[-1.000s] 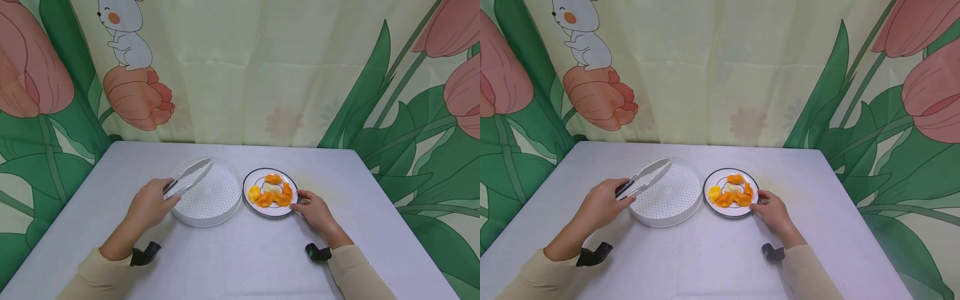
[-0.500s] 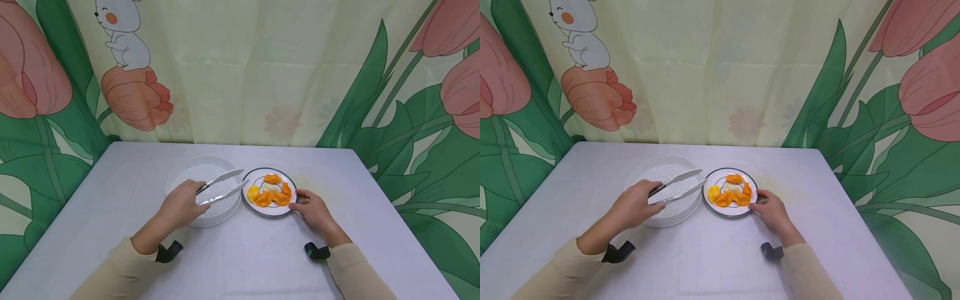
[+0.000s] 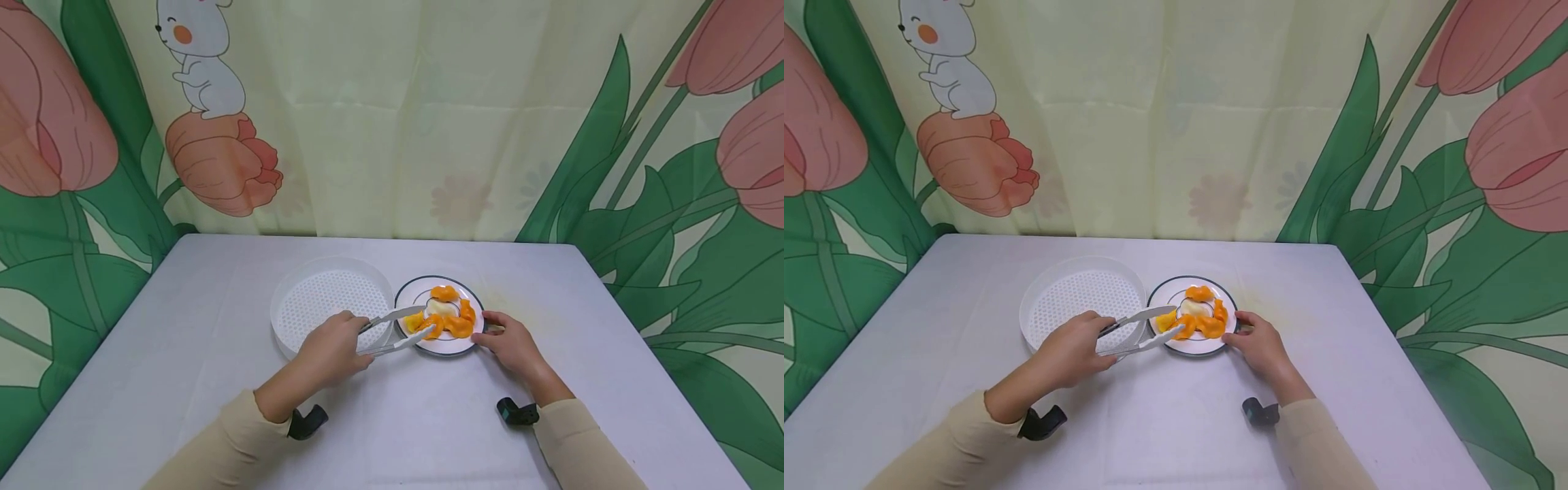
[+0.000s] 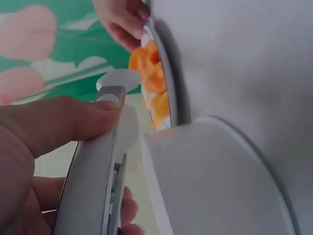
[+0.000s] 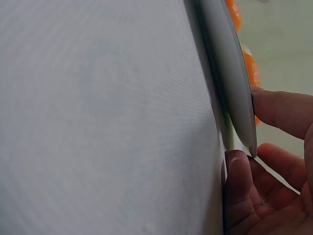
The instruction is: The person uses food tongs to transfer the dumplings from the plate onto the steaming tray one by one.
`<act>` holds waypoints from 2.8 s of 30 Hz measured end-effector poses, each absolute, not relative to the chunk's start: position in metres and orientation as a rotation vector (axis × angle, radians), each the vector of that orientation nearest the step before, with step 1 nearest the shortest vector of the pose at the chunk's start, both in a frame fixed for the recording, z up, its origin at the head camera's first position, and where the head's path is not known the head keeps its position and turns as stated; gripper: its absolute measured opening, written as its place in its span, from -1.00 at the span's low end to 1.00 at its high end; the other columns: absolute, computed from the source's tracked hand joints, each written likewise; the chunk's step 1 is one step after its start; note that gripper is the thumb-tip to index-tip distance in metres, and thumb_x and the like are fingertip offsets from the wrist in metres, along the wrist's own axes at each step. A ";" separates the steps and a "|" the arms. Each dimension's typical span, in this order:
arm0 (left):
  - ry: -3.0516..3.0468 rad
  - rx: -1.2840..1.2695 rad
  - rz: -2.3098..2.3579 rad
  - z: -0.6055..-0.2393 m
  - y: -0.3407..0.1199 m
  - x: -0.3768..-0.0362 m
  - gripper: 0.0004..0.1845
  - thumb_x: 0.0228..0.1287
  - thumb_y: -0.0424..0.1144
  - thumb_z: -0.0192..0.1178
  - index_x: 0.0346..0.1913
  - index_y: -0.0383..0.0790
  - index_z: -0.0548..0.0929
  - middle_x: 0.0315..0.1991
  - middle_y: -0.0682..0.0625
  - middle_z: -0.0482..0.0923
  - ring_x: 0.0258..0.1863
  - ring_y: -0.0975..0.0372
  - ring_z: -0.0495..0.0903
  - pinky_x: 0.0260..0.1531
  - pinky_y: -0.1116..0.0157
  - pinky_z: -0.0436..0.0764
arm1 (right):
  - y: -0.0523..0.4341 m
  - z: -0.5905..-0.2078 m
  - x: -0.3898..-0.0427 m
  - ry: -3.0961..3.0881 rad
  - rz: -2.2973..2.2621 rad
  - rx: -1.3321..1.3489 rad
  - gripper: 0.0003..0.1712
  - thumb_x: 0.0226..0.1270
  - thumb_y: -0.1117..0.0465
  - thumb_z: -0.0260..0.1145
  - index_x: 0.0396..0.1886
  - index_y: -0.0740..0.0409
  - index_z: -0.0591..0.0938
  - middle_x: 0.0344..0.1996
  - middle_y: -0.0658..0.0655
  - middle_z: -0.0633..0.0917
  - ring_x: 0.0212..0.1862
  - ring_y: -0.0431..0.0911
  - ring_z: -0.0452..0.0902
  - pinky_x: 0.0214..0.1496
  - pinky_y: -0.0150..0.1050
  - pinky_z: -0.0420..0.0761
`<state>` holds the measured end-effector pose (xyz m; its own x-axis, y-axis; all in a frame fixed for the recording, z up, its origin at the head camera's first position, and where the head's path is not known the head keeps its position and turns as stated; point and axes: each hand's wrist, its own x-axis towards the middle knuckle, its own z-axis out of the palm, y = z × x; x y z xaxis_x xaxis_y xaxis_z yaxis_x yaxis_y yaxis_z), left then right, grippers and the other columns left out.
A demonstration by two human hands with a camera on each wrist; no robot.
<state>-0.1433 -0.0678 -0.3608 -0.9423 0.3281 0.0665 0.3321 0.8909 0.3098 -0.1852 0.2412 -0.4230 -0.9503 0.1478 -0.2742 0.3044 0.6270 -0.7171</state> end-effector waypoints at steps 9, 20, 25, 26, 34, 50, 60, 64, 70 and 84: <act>-3.058 -0.572 -0.446 -0.367 -0.049 -0.142 -0.46 -0.21 -0.06 0.42 -0.09 -0.23 0.59 -0.29 -0.04 0.49 -0.42 0.22 0.38 -0.56 0.34 0.46 | 0.242 -0.425 -0.185 2.671 -1.218 0.358 -0.18 0.02 -0.04 0.36 0.28 0.05 0.27 0.16 0.21 0.33 -0.07 0.01 0.37 -0.11 -0.20 0.50; -3.099 -0.534 -0.303 -0.365 -0.036 -0.143 -0.43 -0.20 -0.04 0.41 -0.07 -0.24 0.57 -0.26 -0.06 0.46 -0.40 0.20 0.35 -0.61 0.36 0.43 | 0.242 -0.425 -0.185 2.670 -1.226 0.363 -0.18 0.02 -0.04 0.36 0.28 0.05 0.27 0.16 0.20 0.33 -0.08 0.01 0.37 -0.10 -0.19 0.49; -3.094 -0.553 -0.266 -0.363 -0.033 -0.142 -0.44 -0.20 -0.04 0.41 -0.09 -0.25 0.58 -0.27 -0.06 0.47 -0.40 0.19 0.36 -0.60 0.36 0.44 | 0.242 -0.426 -0.186 2.669 -1.231 0.367 -0.17 0.01 -0.05 0.37 0.28 0.05 0.28 0.17 0.20 0.33 -0.06 0.01 0.37 -0.10 -0.20 0.50; -3.093 -0.551 -0.263 -0.363 -0.033 -0.142 -0.44 -0.20 -0.04 0.42 -0.09 -0.25 0.58 -0.29 -0.06 0.46 -0.41 0.20 0.35 -0.60 0.36 0.44 | 0.242 -0.426 -0.186 2.669 -1.232 0.369 -0.17 0.01 -0.05 0.37 0.28 0.05 0.27 0.17 0.20 0.33 -0.06 0.01 0.37 -0.11 -0.20 0.50; -3.079 -0.548 -0.224 -0.361 -0.036 -0.141 -0.52 -0.20 -0.06 0.42 -0.17 -0.23 0.60 -0.39 -0.02 0.44 -0.48 0.21 0.33 -0.64 0.38 0.40 | 0.241 -0.424 -0.185 2.664 -1.237 0.385 -0.18 0.02 -0.03 0.36 0.28 0.05 0.27 0.16 0.20 0.33 -0.07 0.01 0.37 -0.11 -0.20 0.50; -3.014 -0.589 -0.339 -0.361 -0.042 -0.141 -0.63 -0.16 -0.17 0.38 -0.20 -0.21 0.63 -0.45 0.01 0.48 -0.51 0.23 0.36 -0.66 0.36 0.39 | 0.242 -0.424 -0.186 2.662 -1.228 0.374 -0.18 0.02 -0.03 0.36 0.28 0.05 0.27 0.16 0.19 0.33 -0.04 0.02 0.37 -0.10 -0.20 0.50; -2.988 -0.565 -0.398 -0.355 -0.049 -0.140 -0.57 -0.15 -0.12 0.38 -0.12 -0.13 0.62 -0.31 0.01 0.54 -0.39 0.22 0.42 -0.59 0.35 0.44 | 0.242 -0.423 -0.185 2.669 -1.222 0.372 -0.19 0.02 -0.03 0.36 0.28 0.03 0.28 0.16 0.18 0.34 -0.08 0.00 0.37 -0.12 -0.21 0.50; -2.940 -0.571 -0.396 -0.351 -0.055 -0.139 -0.55 -0.15 -0.11 0.38 -0.10 -0.15 0.61 -0.29 0.00 0.54 -0.35 0.20 0.45 -0.56 0.31 0.46 | 0.241 -0.424 -0.185 2.663 -1.232 0.377 -0.19 0.02 -0.03 0.37 0.28 0.03 0.28 0.16 0.19 0.34 -0.07 0.01 0.37 -0.13 -0.23 0.51; -2.869 -0.528 -0.388 -0.339 -0.068 -0.138 -0.49 -0.17 -0.13 0.39 -0.06 -0.21 0.60 -0.21 -0.06 0.55 -0.25 0.14 0.51 -0.46 0.22 0.54 | 0.242 -0.424 -0.185 2.667 -1.232 0.378 -0.19 0.02 -0.02 0.36 0.28 0.05 0.28 0.16 0.20 0.33 -0.06 0.01 0.37 -0.13 -0.22 0.51; -2.893 -0.309 -0.480 -0.333 -0.126 -0.151 -0.48 -0.10 -0.18 0.36 -0.02 -0.35 0.55 -0.21 -0.17 0.53 -0.31 0.06 0.50 -0.48 0.15 0.52 | 0.241 -0.423 -0.184 2.666 -1.231 0.371 -0.19 0.03 -0.02 0.36 0.28 0.05 0.27 0.16 0.19 0.34 -0.07 0.00 0.38 -0.12 -0.21 0.50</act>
